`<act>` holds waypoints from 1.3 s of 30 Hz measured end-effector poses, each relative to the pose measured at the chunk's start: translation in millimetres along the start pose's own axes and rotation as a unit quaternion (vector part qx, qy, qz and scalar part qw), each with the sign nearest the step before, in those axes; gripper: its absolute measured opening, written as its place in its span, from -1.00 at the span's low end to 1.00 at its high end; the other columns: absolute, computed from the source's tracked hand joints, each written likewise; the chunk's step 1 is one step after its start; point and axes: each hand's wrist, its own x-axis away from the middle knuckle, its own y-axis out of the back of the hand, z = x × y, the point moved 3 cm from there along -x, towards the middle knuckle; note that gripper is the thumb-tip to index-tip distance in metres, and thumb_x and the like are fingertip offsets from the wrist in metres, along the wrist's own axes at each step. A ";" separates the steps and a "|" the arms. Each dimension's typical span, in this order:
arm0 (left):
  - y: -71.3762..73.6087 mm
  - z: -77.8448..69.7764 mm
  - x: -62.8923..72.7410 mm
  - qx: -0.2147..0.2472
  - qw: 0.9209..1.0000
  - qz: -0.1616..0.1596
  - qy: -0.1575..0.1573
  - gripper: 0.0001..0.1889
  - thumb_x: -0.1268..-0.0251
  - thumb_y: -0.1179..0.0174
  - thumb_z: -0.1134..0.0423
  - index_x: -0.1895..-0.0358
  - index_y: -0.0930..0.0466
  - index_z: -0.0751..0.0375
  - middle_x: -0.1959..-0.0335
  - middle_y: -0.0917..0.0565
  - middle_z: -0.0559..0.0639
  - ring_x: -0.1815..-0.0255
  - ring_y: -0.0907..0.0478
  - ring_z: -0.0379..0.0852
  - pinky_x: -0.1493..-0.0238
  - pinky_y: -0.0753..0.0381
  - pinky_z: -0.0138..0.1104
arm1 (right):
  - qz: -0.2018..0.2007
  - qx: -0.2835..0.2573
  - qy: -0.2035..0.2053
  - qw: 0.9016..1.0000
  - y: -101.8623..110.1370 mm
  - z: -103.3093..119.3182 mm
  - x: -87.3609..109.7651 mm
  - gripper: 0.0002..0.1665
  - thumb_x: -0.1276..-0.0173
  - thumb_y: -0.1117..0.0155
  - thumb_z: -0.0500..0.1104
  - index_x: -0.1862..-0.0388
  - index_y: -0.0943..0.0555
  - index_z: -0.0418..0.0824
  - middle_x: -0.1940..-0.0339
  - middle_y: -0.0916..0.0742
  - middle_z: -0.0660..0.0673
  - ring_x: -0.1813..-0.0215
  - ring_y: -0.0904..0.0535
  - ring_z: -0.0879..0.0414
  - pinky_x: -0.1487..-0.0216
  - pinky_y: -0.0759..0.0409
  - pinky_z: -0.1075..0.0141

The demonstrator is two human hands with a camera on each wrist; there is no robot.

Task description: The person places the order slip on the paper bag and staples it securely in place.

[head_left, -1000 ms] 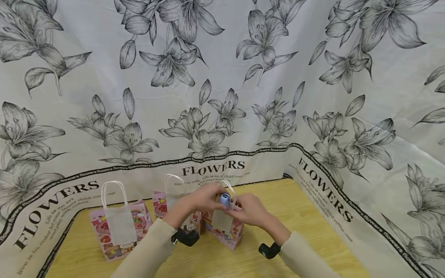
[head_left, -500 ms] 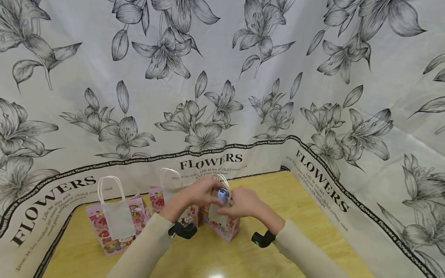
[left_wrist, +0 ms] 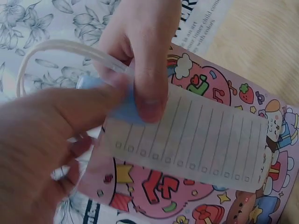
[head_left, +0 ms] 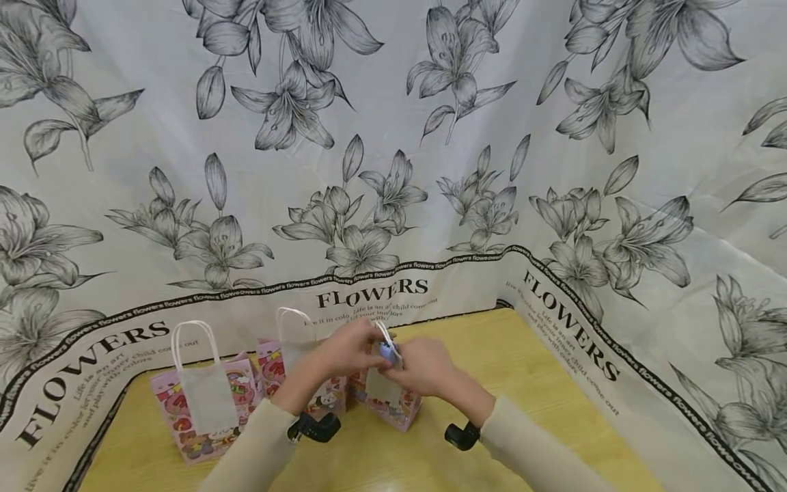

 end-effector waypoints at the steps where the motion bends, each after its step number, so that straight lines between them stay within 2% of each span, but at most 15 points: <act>1: 0.4 0.1 6.2 0.011 0.999 -0.038 -0.005 -0.78 -0.05 -0.48 0.19 0.22 -0.75 0.14 0.34 -0.63 -0.10 0.40 -0.43 -0.16 0.39 -0.49 -0.31 | 0.001 -0.001 0.004 1.000 -2.6 0.5 1.1 -0.43 -0.36 -0.09 0.34 0.72 -0.31 0.06 0.83 -0.38 0.20 0.75 -0.28 0.30 0.74 -0.27 0.38; 4: 0.6 2.9 21.8 0.039 0.989 -0.146 -0.004 -0.81 -0.05 -0.49 0.23 0.28 -0.69 0.12 0.29 -0.59 -0.14 0.27 -0.49 -0.10 0.26 -0.56 -0.21 | 0.007 -0.024 0.008 1.000 -9.4 -1.0 3.8 -0.42 -0.33 -0.13 0.35 0.74 -0.33 0.07 0.84 -0.38 0.22 0.76 -0.29 0.32 0.74 -0.27 0.40; 6: 0.8 4.8 25.0 0.058 0.981 -0.184 0.018 -0.69 -0.01 -0.52 0.24 0.19 -0.62 0.15 0.18 -0.56 -0.13 0.14 -0.51 -0.07 0.12 -0.56 -0.14 | 0.010 -0.044 0.006 0.999 -8.9 -5.1 3.9 -0.40 -0.30 -0.17 0.35 0.77 -0.34 0.05 0.85 -0.39 0.23 0.76 -0.30 0.33 0.73 -0.28 0.40; 9: -2.2 7.3 20.8 0.095 0.978 -0.164 0.084 -0.41 0.01 -0.53 0.13 -0.10 -0.48 0.15 -0.01 -0.52 -0.07 -0.05 -0.49 -0.09 -0.03 -0.53 -0.16 | 0.025 -0.075 0.017 0.997 -3.0 -14.1 2.4 -0.40 -0.29 -0.18 0.35 0.77 -0.37 0.04 0.84 -0.42 0.23 0.75 -0.32 0.34 0.69 -0.31 0.41; 12: -3.5 10.3 13.2 0.113 0.978 -0.129 0.123 -0.36 0.00 -0.52 0.10 -0.17 -0.50 0.16 -0.08 -0.54 0.00 -0.09 -0.51 -0.06 -0.07 -0.53 -0.17 | 0.057 -0.119 0.039 0.991 7.2 -21.9 0.3 -0.44 -0.32 -0.17 0.35 0.72 -0.44 0.04 0.81 -0.48 0.24 0.73 -0.39 0.34 0.65 -0.38 0.40; 17: -4.4 10.8 1.4 0.063 0.987 -0.089 0.115 -0.61 -0.02 -0.50 0.07 0.07 -0.71 0.10 0.03 -0.64 -0.07 0.06 -0.58 -0.13 0.05 -0.59 -0.21 | 0.085 -0.169 0.057 0.980 17.0 -31.9 3.3 -0.52 -0.34 -0.21 0.29 0.63 -0.52 0.03 0.74 -0.56 0.24 0.68 -0.47 0.34 0.60 -0.46 0.39; 20: -13.0 10.0 -1.2 0.078 0.990 -0.064 0.098 -0.81 -0.11 -0.45 0.11 0.25 -0.76 0.08 0.27 -0.69 -0.15 0.32 -0.59 -0.24 0.31 -0.61 -0.34 | 0.091 -0.180 0.063 0.977 17.0 -34.8 7.7 -0.64 -0.33 -0.25 0.24 0.49 -0.56 0.04 0.65 -0.58 0.24 0.63 -0.49 0.34 0.56 -0.48 0.39; 22: -21.0 10.3 -1.3 0.098 0.991 -0.059 0.076 -0.91 -0.20 -0.39 0.16 0.35 -0.77 0.06 0.40 -0.65 -0.18 0.40 -0.54 -0.25 0.38 -0.59 -0.37 | 0.092 -0.189 0.062 0.976 16.2 -35.1 9.8 -0.69 -0.32 -0.28 0.22 0.38 -0.59 0.04 0.60 -0.59 0.23 0.59 -0.50 0.33 0.53 -0.50 0.37; 25: -33.6 14.7 1.2 0.163 0.982 -0.070 0.059 -0.93 -0.30 -0.31 0.22 0.29 -0.76 0.10 0.36 -0.57 -0.12 0.28 -0.54 -0.22 0.27 -0.60 -0.38 | 0.082 -0.221 0.057 0.970 14.2 -34.4 9.8 -0.63 -0.28 -0.35 0.18 0.08 -0.59 0.01 0.35 -0.64 0.21 0.39 -0.56 0.31 0.37 -0.55 0.34; 28: -42.6 17.4 5.7 0.234 0.967 -0.083 0.061 -0.84 -0.33 -0.28 0.24 0.10 -0.71 0.18 0.24 -0.58 -0.04 0.14 -0.62 -0.14 0.16 -0.63 -0.34 | 0.073 -0.281 0.070 0.954 12.5 -32.9 8.0 -0.41 -0.28 -0.39 0.08 -0.23 -0.46 -0.03 0.08 -0.64 0.10 0.17 -0.58 0.24 0.21 -0.58 0.29; 30: -45.3 17.2 8.5 0.269 0.957 -0.088 0.059 -0.76 -0.26 -0.34 0.23 0.03 -0.69 0.19 0.15 -0.62 -0.01 0.07 -0.63 -0.10 0.10 -0.62 -0.30 | 0.082 -0.317 0.086 0.941 11.4 -31.6 6.2 -0.35 -0.31 -0.38 0.01 -0.33 -0.40 -0.04 -0.01 -0.65 0.04 0.11 -0.60 0.21 0.17 -0.61 0.27; 32: -46.7 16.2 10.7 0.279 0.955 -0.089 0.051 -0.69 -0.17 -0.41 0.22 0.01 -0.69 0.17 0.11 -0.66 -0.03 0.04 -0.63 -0.10 0.05 -0.61 -0.28 | 0.098 -0.337 0.099 0.931 10.3 -30.0 4.7 -0.37 -0.33 -0.36 0.00 -0.34 -0.40 -0.02 -0.01 -0.66 0.03 0.11 -0.62 0.20 0.16 -0.62 0.26; 36: -48.4 16.2 11.9 0.282 0.953 -0.097 0.051 -0.69 0.02 -0.53 0.23 0.15 -0.74 0.11 0.17 -0.71 -0.10 0.09 -0.63 -0.14 0.08 -0.62 -0.27 | 0.107 -0.329 0.110 0.932 8.2 -27.1 2.8 -0.49 -0.34 -0.34 0.05 -0.23 -0.47 0.01 0.07 -0.67 0.09 0.15 -0.62 0.22 0.19 -0.62 0.29; 37: -48.5 16.7 11.6 0.282 0.953 -0.102 0.052 -0.70 0.04 -0.54 0.24 0.17 -0.75 0.11 0.18 -0.71 -0.11 0.11 -0.64 -0.15 0.11 -0.63 -0.27 | 0.100 -0.320 0.110 0.936 8.0 -26.6 2.5 -0.50 -0.33 -0.35 0.06 -0.20 -0.49 0.02 0.09 -0.67 0.11 0.16 -0.62 0.23 0.20 -0.61 0.29; 39: -47.7 17.2 10.9 0.284 0.951 -0.109 0.058 -0.72 0.05 -0.54 0.28 0.20 -0.76 0.11 0.21 -0.71 -0.12 0.14 -0.65 -0.16 0.17 -0.65 -0.27 | 0.075 -0.281 0.106 0.951 8.6 -25.5 1.8 -0.54 -0.29 -0.38 0.08 -0.12 -0.52 0.05 0.14 -0.66 0.16 0.21 -0.60 0.26 0.24 -0.60 0.31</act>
